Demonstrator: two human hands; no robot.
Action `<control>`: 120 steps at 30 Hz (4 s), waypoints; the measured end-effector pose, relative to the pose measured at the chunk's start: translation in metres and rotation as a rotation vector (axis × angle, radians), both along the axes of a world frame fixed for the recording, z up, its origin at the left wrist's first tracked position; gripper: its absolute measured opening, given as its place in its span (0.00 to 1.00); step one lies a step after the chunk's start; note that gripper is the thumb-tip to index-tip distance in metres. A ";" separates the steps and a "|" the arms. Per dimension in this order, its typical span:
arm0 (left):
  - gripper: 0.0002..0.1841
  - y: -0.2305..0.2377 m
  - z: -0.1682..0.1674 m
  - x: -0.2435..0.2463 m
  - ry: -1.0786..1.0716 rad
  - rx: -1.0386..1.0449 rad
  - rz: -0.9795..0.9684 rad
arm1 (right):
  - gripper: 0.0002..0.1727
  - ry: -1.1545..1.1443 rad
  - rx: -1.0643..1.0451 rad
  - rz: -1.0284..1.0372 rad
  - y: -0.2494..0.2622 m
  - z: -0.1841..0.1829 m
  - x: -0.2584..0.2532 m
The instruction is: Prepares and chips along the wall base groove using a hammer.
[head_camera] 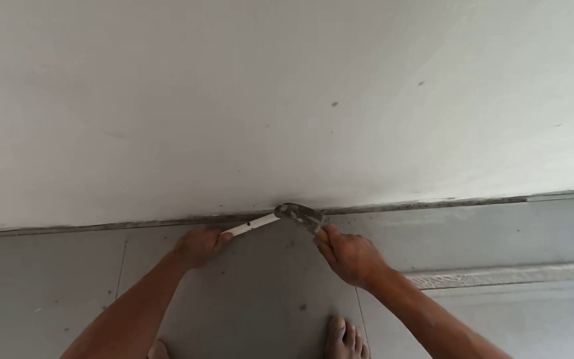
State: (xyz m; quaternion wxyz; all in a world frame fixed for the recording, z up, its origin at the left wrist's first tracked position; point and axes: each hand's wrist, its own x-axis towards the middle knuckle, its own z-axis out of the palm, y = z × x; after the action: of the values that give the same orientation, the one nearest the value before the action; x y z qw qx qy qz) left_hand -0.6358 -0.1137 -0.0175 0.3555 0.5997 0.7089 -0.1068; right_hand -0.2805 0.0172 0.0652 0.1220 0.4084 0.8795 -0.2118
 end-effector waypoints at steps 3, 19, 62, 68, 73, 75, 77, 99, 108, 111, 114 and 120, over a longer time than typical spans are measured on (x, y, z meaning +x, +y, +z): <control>0.36 0.001 0.005 0.000 -0.012 -0.028 0.014 | 0.26 0.354 0.320 0.045 -0.013 0.008 0.008; 0.38 -0.001 0.117 0.122 -0.098 -0.317 0.331 | 0.25 0.491 0.425 -0.063 -0.017 0.007 0.040; 0.36 0.023 0.055 0.027 -0.172 -0.115 0.059 | 0.27 0.376 0.152 -0.311 -0.041 -0.024 0.032; 0.36 0.026 0.052 0.023 -0.100 -0.078 -0.009 | 0.25 0.342 0.181 -0.319 -0.037 -0.014 0.030; 0.35 0.025 0.045 0.022 -0.083 -0.063 -0.044 | 0.22 0.081 -0.050 -0.302 -0.023 0.004 0.021; 0.35 0.026 0.046 0.020 -0.085 -0.061 -0.032 | 0.24 0.133 0.055 -0.272 -0.026 0.005 0.027; 0.35 0.023 0.045 0.020 -0.072 -0.072 -0.019 | 0.25 0.200 0.154 -0.273 -0.036 -0.001 0.026; 0.35 0.037 0.074 0.030 0.171 -0.032 -0.182 | 0.24 0.166 0.031 -0.342 -0.040 -0.002 0.030; 0.38 0.018 0.114 0.109 0.052 -0.247 0.169 | 0.22 0.667 -0.258 -0.794 -0.077 0.006 0.038; 0.39 0.013 0.115 0.125 0.012 -0.290 0.283 | 0.22 0.730 -0.429 -0.909 -0.087 -0.003 0.015; 0.38 0.011 0.115 0.135 -0.019 -0.311 0.350 | 0.24 0.727 -0.547 -0.956 -0.088 -0.017 0.004; 0.38 0.010 0.112 0.139 -0.034 -0.308 0.381 | 0.21 0.842 -0.434 -0.968 -0.093 -0.007 -0.010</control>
State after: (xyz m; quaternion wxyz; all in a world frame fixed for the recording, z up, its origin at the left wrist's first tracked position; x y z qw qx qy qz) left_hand -0.4969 -0.1040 0.0942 0.4684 0.3955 0.7785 -0.1346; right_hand -0.2904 -0.0762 0.0581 -0.2606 0.6049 0.5077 -0.5554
